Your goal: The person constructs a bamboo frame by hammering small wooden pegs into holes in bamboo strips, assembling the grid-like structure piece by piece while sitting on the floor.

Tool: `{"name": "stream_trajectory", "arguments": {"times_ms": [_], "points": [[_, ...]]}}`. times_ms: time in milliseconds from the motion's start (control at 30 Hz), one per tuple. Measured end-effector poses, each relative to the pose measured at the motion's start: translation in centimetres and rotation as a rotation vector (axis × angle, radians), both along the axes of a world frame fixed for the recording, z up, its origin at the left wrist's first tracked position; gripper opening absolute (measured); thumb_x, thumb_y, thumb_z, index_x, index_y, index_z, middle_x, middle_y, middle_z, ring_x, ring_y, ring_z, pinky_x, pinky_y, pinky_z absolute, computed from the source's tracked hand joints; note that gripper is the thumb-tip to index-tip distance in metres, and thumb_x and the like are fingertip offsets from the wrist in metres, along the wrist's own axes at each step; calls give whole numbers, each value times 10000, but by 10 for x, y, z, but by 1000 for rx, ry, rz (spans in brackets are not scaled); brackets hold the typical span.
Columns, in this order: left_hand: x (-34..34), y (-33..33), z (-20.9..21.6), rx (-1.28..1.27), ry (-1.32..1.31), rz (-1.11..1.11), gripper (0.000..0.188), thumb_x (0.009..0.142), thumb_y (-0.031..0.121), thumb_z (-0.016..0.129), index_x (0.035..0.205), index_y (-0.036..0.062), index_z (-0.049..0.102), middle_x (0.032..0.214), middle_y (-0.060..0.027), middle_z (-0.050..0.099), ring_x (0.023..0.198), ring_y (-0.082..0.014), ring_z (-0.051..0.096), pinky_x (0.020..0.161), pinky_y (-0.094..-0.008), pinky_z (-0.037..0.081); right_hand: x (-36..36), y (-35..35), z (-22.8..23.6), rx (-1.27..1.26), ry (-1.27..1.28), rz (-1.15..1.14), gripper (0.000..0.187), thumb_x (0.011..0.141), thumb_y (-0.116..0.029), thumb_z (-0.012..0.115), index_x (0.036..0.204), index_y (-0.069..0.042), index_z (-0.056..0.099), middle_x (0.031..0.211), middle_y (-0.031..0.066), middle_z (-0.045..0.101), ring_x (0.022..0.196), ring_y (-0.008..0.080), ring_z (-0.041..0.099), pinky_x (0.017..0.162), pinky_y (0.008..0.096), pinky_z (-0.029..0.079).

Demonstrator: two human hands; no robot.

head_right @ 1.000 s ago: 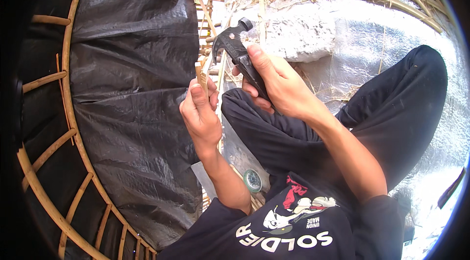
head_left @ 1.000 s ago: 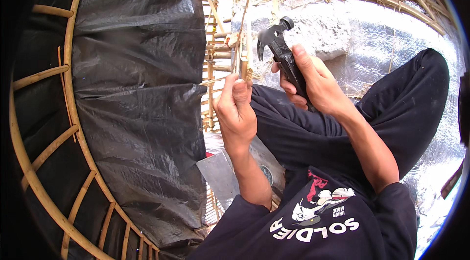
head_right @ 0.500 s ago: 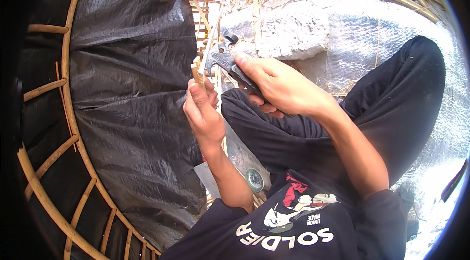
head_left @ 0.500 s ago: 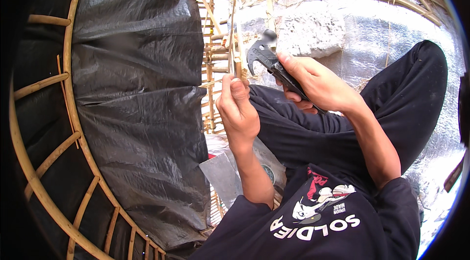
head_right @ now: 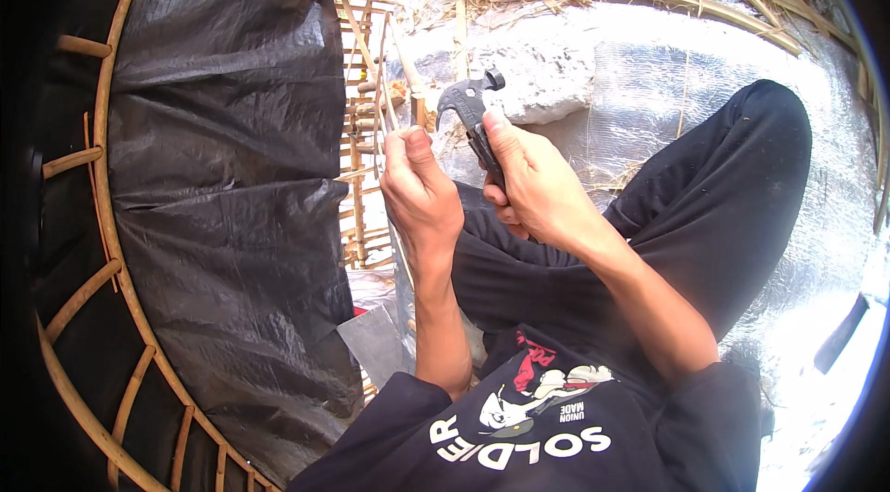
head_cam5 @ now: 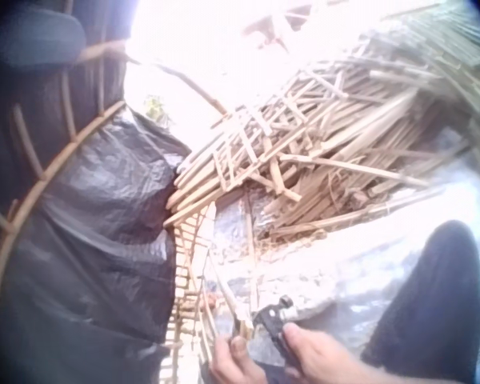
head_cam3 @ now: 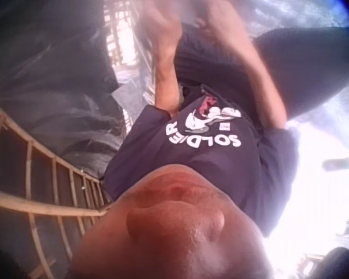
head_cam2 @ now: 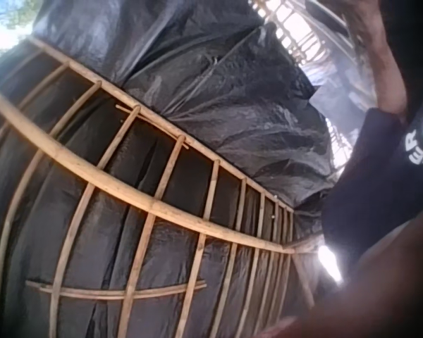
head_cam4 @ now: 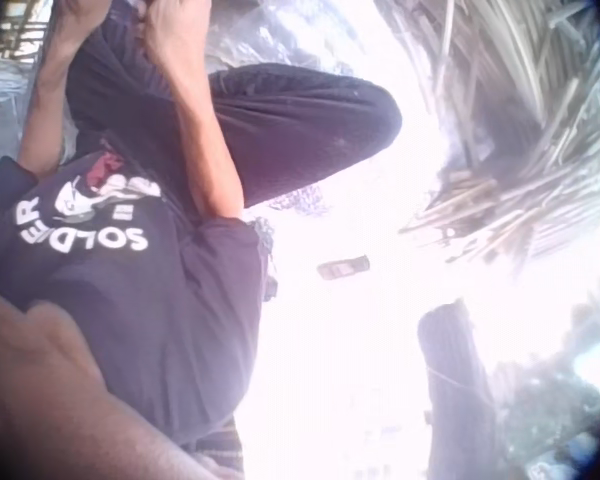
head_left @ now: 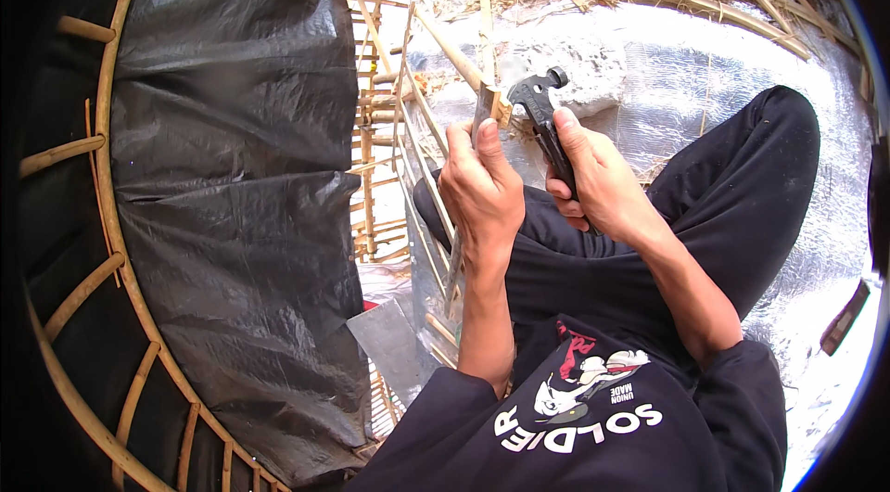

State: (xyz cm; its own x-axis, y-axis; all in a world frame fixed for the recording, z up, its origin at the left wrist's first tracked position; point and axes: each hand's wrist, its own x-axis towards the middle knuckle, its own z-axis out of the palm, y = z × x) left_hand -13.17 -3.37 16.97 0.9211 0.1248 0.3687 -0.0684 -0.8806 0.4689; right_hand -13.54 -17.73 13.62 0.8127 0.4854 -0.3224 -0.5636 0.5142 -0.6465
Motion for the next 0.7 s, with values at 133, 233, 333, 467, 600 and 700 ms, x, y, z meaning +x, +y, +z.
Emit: {"name": "stream_trajectory", "arguments": {"times_ms": [133,233,333,467,600,700], "points": [[3,1,-5,24,26,29,462,1085,376,426,901,-25,564,613,-168,504,559,-324,490,573,-453,371,1,-4,-1,-83,-37,-25,517,1084,-510,375,880,-53,506,595,12,476,455,87,445,382,293,357],[4,-1,-4,29,58,17,436,1074,397,440,943,-1,557,656,-253,599,689,-490,620,584,-525,431,2,-5,-8,-394,-258,-129,489,1091,-449,407,916,-8,527,548,112,537,430,222,519,414,387,380],[6,0,-4,35,38,18,437,1073,395,446,930,-2,556,643,-251,592,676,-487,617,583,-524,428,2,-8,-6,-596,-435,-220,428,1083,-372,462,944,26,535,559,233,565,502,413,580,467,465,399],[7,1,-3,10,70,14,444,1072,398,452,914,-4,555,639,-252,587,664,-486,612,580,-519,423,-1,-15,4,-705,-529,-253,373,1063,-327,520,984,37,537,602,283,577,603,497,589,490,499,414],[6,-1,-4,17,79,24,452,1071,406,453,913,-5,557,641,-253,587,671,-490,610,585,-517,424,-8,-7,3,-860,-582,-284,374,1048,-336,544,1003,32,492,603,275,582,602,494,597,503,530,433],[2,1,-5,-26,11,7,456,1071,409,451,916,-6,556,639,-255,584,671,-496,605,582,-520,423,-16,2,2,-1000,-657,-366,373,1035,-344,558,974,12,465,627,265,596,611,481,610,518,545,460]]}}
